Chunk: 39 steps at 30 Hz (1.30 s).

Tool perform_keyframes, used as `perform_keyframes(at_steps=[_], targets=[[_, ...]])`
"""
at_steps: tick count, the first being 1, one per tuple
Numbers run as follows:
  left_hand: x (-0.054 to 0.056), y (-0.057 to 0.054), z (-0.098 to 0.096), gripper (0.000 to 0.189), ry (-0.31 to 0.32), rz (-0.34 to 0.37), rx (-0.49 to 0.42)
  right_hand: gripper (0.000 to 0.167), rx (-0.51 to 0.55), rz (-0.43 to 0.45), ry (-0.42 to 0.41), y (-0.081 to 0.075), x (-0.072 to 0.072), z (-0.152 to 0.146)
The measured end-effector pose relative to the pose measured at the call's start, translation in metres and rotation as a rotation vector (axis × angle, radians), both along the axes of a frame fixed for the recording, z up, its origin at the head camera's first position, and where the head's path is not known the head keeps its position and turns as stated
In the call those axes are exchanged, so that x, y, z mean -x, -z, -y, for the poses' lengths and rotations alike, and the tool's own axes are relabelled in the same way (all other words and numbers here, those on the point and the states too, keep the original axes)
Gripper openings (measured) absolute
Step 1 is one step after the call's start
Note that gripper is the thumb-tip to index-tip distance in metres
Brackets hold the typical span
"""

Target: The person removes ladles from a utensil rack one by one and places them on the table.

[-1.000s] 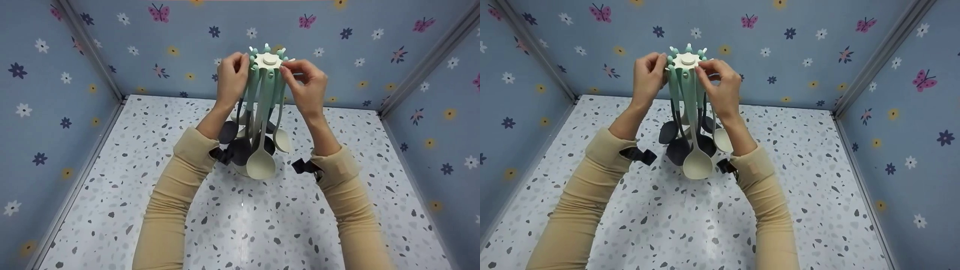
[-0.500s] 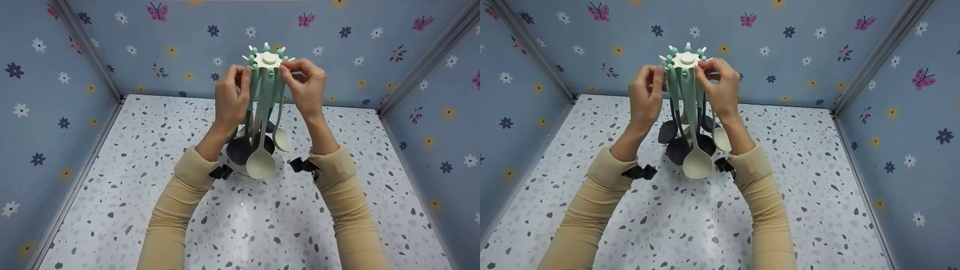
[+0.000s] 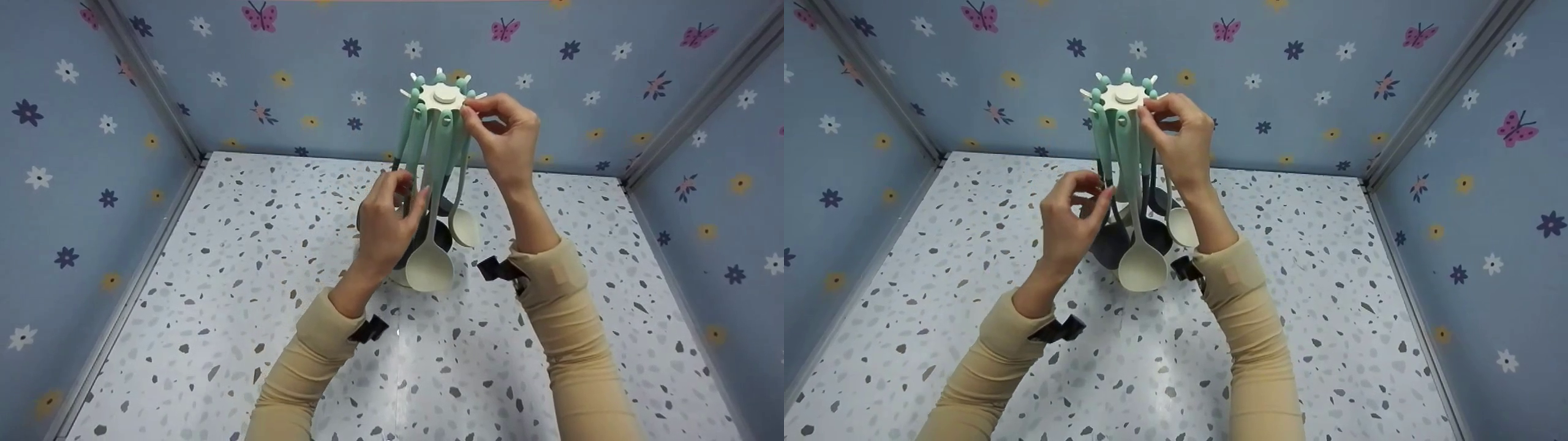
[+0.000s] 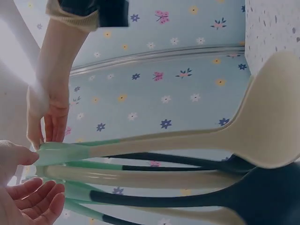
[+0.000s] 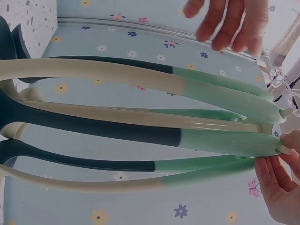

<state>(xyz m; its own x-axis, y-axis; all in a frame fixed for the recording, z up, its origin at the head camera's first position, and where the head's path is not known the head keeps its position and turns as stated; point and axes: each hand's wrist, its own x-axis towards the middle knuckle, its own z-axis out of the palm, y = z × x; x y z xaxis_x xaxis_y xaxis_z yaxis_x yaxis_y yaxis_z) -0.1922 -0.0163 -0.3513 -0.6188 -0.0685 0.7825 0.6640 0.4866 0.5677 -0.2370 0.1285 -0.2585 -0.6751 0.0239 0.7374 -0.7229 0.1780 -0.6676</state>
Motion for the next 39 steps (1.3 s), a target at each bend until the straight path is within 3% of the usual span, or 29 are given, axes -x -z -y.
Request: perform_keyframes(at_steps=[10,19,28,35,39], targets=[[-0.005,0.045,-0.014,0.025,0.011,0.09,-0.013,0.004,0.009,0.009,-0.012,-0.001,0.001,0.001],[-0.001,0.083,-0.028,0.031,-0.007,0.202,-0.026,0.005,0.036,0.01,-0.038,0.013,0.019,-0.007],[0.005,0.094,-0.037,0.029,-0.004,0.191,-0.085,0.005,0.025,0.002,-0.031,0.012,0.019,-0.008],[0.007,0.098,-0.039,0.017,0.011,0.175,-0.115,0.004,0.007,0.005,-0.018,-0.001,0.002,-0.002],[0.007,0.099,-0.04,0.014,-0.004,0.157,-0.119,0.004,0.007,0.002,-0.023,0.004,0.008,-0.003]])
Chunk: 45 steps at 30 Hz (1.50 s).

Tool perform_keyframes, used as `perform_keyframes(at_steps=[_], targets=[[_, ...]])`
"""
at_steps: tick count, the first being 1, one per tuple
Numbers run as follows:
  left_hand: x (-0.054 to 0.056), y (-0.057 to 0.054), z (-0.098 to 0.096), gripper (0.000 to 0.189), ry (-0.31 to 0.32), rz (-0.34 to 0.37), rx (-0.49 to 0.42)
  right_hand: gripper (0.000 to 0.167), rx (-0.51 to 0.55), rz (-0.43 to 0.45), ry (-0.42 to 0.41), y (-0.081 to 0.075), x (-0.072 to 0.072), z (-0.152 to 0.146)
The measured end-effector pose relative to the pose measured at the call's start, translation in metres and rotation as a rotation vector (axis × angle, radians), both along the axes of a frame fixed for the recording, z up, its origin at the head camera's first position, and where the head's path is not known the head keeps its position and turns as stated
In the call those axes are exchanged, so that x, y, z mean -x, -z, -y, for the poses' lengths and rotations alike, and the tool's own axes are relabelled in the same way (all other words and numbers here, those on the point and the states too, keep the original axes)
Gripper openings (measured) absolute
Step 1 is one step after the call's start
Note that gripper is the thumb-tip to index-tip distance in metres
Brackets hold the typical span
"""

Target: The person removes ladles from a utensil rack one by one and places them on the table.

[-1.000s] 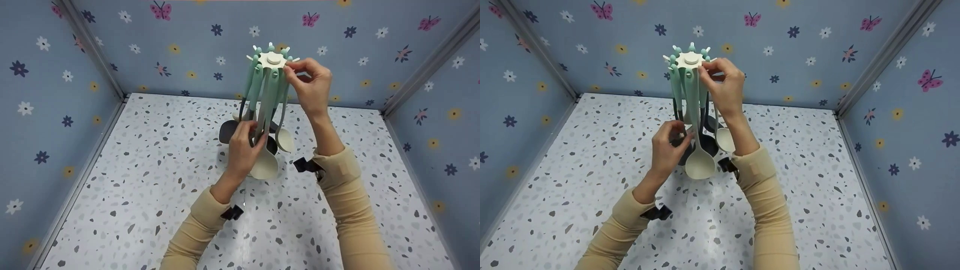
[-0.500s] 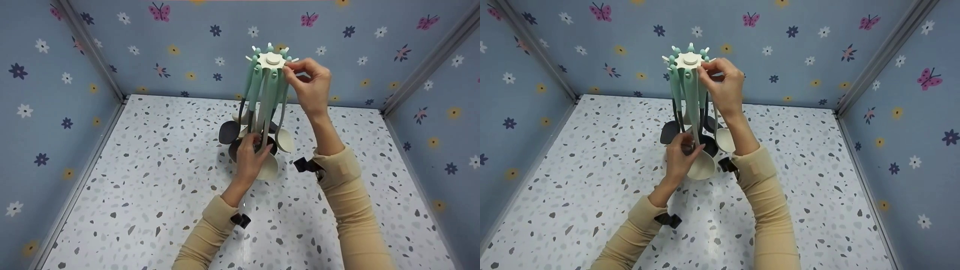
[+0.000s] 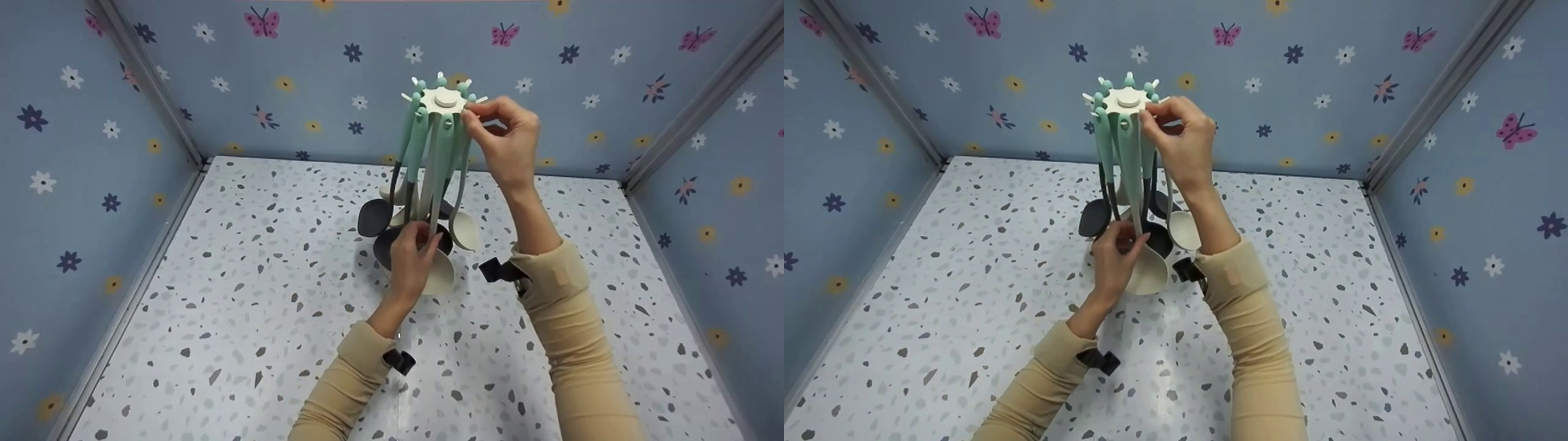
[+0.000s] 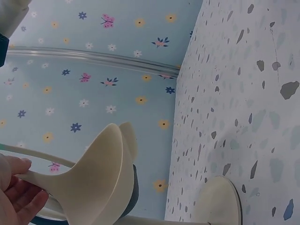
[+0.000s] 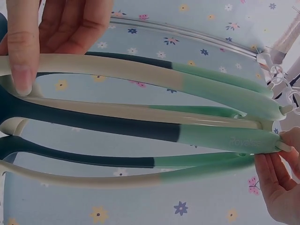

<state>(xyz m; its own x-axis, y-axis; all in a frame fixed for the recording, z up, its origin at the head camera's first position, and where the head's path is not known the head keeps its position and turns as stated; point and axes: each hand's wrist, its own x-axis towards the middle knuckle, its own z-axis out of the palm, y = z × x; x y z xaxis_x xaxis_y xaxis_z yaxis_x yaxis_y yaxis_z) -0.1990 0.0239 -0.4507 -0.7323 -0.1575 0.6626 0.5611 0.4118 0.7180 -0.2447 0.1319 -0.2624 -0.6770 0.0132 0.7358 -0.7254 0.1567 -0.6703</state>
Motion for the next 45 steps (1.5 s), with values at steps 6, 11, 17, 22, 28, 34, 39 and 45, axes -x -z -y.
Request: perform_keyframes(at_steps=[6,11,17,22,28,34,39,45], targets=[[-0.002,0.002,0.0,0.012,0.0,-0.055,-0.032,0.006,0.008,0.0,0.003,0.009,0.012,-0.004],[-0.003,0.005,0.0,0.011,-0.009,-0.133,-0.063,0.005,0.004,-0.013,0.005,0.01,0.013,-0.005],[-0.005,0.005,0.003,0.011,-0.029,-0.213,-0.075,0.005,0.015,0.003,0.009,0.009,0.012,-0.005],[-0.007,0.002,0.006,0.01,-0.028,-0.236,-0.091,0.004,0.012,0.03,0.016,0.002,0.004,-0.002],[-0.014,-0.001,0.013,0.014,-0.009,-0.27,-0.138,0.004,-0.012,-0.004,0.011,0.002,0.003,-0.002],[-0.02,-0.004,0.024,0.015,-0.037,-0.261,-0.138,0.006,0.018,0.01,0.018,0.008,0.011,-0.005],[-0.022,0.001,0.037,0.015,-0.074,-0.232,-0.13,0.006,0.029,0.013,0.014,0.009,0.012,-0.004],[-0.025,0.01,0.054,0.016,-0.117,-0.162,-0.103,0.005,0.036,0.014,0.006,0.01,0.013,-0.005]])
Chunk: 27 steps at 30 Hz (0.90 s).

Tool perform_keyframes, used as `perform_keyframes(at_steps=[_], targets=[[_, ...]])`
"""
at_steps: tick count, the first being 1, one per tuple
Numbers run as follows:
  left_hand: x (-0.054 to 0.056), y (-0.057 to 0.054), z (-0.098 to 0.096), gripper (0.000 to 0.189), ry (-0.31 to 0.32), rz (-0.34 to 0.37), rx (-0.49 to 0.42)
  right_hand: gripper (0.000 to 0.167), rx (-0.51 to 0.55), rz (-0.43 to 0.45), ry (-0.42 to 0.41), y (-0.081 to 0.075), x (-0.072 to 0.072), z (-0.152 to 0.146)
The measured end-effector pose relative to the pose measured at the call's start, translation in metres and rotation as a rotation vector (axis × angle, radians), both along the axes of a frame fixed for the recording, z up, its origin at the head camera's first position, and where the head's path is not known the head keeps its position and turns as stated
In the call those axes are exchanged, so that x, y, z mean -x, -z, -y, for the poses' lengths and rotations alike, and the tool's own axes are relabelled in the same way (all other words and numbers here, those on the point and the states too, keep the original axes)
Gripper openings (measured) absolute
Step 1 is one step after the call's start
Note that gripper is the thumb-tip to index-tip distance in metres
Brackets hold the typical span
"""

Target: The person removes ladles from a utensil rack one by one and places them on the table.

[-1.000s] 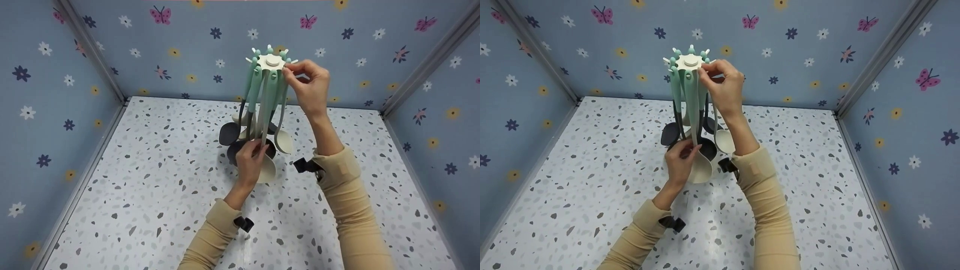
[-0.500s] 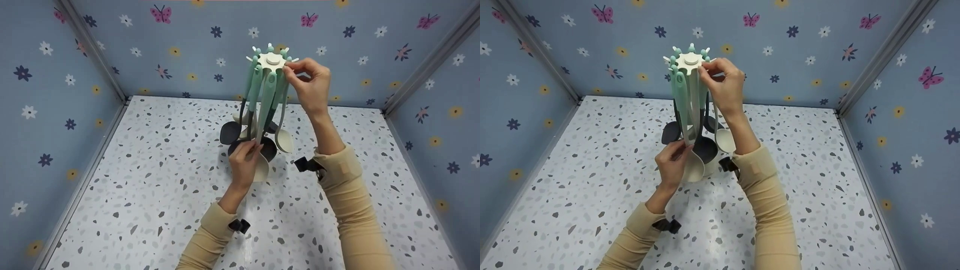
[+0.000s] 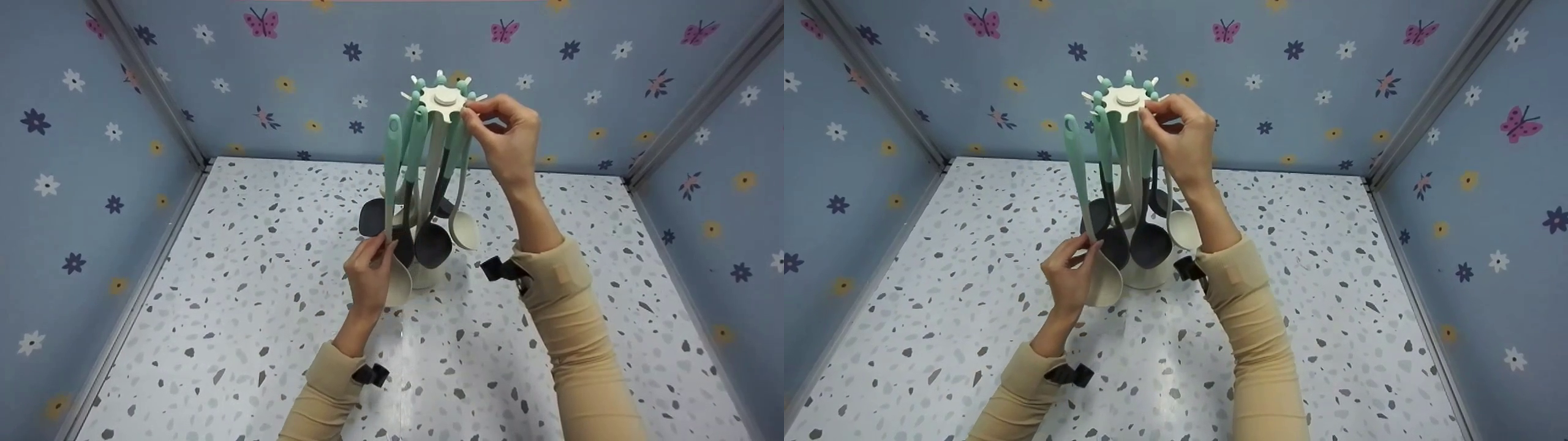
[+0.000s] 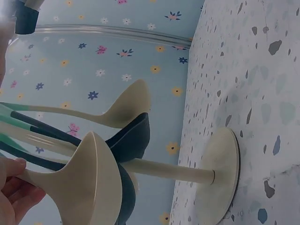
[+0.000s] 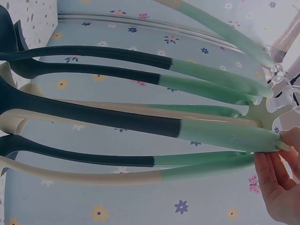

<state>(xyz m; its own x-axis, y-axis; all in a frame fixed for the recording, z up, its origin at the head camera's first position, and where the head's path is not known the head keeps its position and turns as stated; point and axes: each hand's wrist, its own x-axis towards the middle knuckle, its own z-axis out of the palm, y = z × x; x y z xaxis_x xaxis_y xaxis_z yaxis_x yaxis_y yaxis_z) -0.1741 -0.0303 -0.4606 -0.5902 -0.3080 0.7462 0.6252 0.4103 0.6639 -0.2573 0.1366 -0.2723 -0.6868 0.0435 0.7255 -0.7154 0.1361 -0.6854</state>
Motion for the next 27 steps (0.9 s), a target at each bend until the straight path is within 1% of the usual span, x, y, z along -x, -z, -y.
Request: perform_keyframes(at_steps=[5,8,12,15,20,23,27], targets=[[-0.001,0.009,0.013,0.017,-0.026,0.075,0.005,0.004,0.004,0.004,0.002,0.0,-0.001,0.0],[-0.001,0.014,0.021,0.018,-0.046,0.141,0.015,0.005,0.009,0.014,0.0,-0.001,-0.002,0.001],[-0.003,0.02,0.03,0.02,-0.066,0.245,0.041,0.006,0.005,0.014,-0.008,-0.009,-0.011,0.004],[-0.003,0.026,0.036,0.02,-0.091,0.318,0.055,0.005,0.004,0.017,-0.01,-0.011,-0.013,0.004],[0.0,0.034,0.047,0.016,-0.139,0.437,0.085,0.005,0.009,0.016,-0.01,-0.001,-0.002,0.001],[0.001,0.037,0.051,0.015,-0.14,0.506,0.104,0.006,0.015,0.007,-0.011,0.001,0.001,0.0],[0.003,0.042,0.055,0.012,-0.147,0.59,0.124,0.006,0.017,0.005,-0.014,0.0,0.002,0.0]])
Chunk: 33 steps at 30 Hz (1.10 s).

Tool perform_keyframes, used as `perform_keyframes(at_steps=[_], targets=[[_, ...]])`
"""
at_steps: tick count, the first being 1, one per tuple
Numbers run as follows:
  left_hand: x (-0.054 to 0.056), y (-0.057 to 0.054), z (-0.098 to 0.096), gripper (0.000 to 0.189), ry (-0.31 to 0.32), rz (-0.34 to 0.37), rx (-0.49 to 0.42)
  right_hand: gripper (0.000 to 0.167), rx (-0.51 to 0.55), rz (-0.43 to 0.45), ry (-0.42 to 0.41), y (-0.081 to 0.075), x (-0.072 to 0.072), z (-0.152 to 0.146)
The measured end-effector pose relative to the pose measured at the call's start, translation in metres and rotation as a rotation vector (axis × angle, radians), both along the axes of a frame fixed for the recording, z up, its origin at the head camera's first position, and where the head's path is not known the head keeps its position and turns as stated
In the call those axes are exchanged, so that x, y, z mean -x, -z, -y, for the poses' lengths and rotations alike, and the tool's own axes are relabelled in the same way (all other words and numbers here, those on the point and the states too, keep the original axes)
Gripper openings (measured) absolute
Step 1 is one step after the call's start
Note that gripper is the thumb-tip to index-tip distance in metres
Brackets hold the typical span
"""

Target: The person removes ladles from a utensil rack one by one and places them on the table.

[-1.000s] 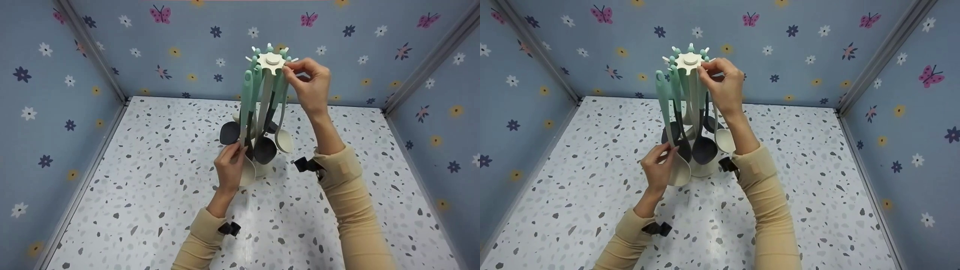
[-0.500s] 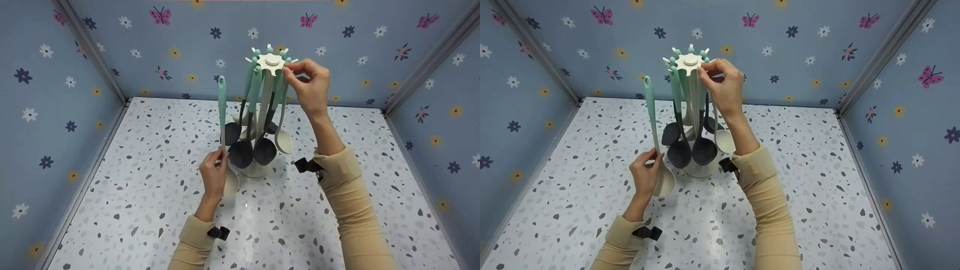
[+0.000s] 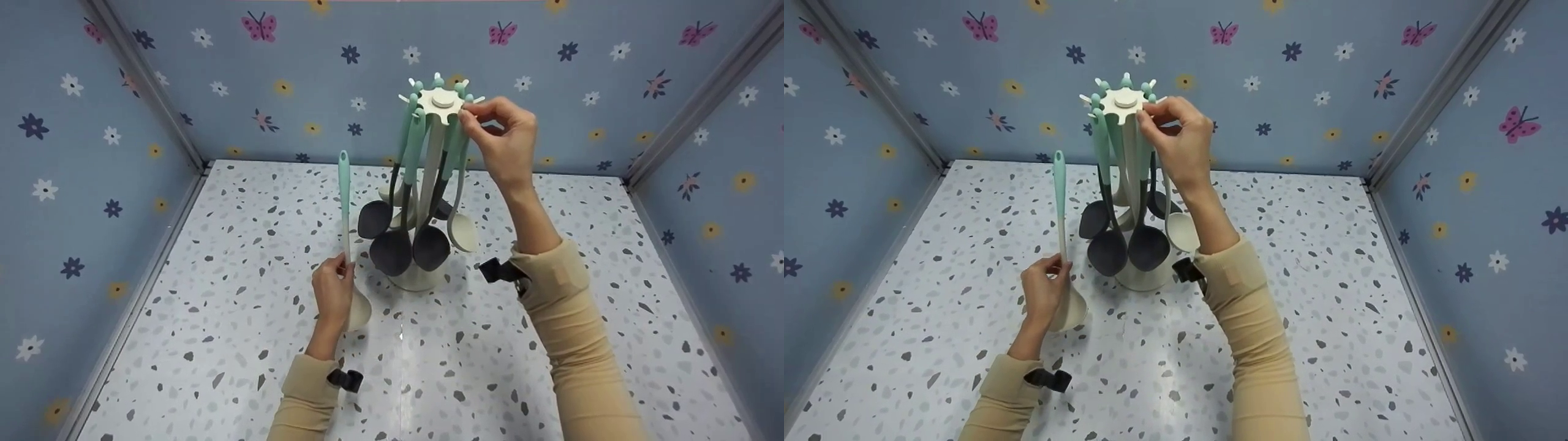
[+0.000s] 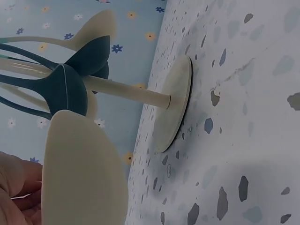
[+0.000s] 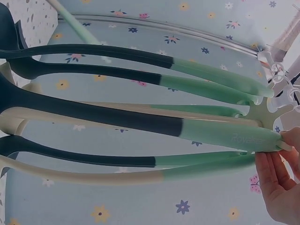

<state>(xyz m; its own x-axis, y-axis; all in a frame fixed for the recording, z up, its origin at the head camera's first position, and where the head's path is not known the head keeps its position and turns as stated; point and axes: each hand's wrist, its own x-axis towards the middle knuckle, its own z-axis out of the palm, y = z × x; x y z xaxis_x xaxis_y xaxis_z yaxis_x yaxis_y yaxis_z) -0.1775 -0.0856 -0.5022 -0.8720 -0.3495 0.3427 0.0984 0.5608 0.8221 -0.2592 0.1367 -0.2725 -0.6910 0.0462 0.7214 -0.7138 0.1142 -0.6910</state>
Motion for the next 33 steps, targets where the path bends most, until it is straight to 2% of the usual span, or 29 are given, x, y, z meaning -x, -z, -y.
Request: perform_keyframes(at_steps=[9,16,23,33], targets=[[0.004,0.012,0.005,0.013,0.049,0.227,0.035,0.008,-0.006,0.02,-0.004,-0.016,-0.019,0.007],[0.006,0.022,0.004,0.011,0.087,0.345,0.096,0.004,0.0,0.037,0.009,-0.017,-0.02,0.008],[0.005,0.033,0.0,0.011,0.094,0.421,0.155,0.005,0.0,0.042,0.013,-0.015,-0.021,0.008],[0.004,0.041,-0.006,0.009,0.134,0.446,0.191,0.004,-0.008,0.038,0.02,-0.016,-0.021,0.007]])
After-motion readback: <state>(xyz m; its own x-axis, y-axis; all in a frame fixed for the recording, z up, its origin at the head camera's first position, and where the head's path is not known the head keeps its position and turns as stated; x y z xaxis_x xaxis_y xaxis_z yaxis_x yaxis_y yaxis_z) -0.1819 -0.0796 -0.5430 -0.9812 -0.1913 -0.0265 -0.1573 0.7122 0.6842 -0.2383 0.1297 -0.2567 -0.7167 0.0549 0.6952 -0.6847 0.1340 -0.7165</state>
